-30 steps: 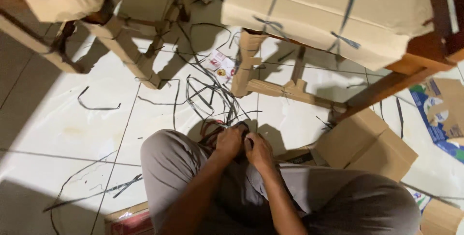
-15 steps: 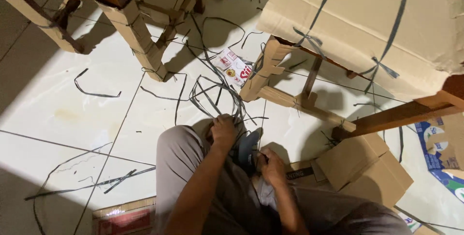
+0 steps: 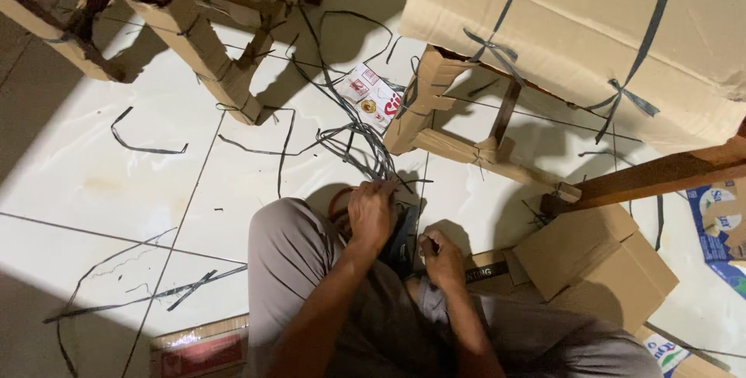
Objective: The person sits on the floor and assembles a cardboard structure by folding a flat piece into a frame and securing it to a larger cardboard-covered object using black plastic ties. The person repeatedly threads and tightens the ties to fasten the components together.
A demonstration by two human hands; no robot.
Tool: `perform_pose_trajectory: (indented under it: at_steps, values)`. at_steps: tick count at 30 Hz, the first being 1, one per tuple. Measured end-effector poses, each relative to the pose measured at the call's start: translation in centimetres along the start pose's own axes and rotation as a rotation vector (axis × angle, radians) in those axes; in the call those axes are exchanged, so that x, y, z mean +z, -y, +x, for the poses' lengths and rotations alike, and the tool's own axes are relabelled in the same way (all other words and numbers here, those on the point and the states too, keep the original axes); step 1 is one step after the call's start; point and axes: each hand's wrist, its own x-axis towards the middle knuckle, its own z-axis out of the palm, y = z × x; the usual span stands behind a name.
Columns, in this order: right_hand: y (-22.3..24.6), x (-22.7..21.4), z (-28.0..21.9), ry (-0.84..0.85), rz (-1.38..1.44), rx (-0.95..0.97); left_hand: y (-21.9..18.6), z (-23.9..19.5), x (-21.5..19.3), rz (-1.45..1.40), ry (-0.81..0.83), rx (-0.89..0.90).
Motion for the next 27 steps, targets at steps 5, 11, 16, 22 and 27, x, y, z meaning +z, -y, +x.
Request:
perform_pose_trajectory:
  at_steps: [5, 11, 16, 22, 27]
  values:
    - [-3.0, 1.1, 1.7, -0.041, 0.31, 0.071, 0.1, -0.3, 1.1, -0.707, 0.125, -0.112]
    - [-1.4, 0.1, 1.0, -0.104, 0.723, 0.025, 1.1, -0.3, 8.9, -1.364, 0.258, -0.372]
    - [-0.4, -0.6, 0.3, -0.037, 0.876, -0.183, -0.3, -1.8, 8.0, -1.383, 0.488, -0.129]
    - [-8.1, 2.2, 2.7, 0.028, 0.679, -0.183, -2.2, -3.3, 5.6, -1.298, 0.626, 0.289]
    - [-7.3, 2.5, 2.9, 0.085, 0.936, -0.145, -1.5, -3.2, 6.2, -1.269, 0.57, 0.296]
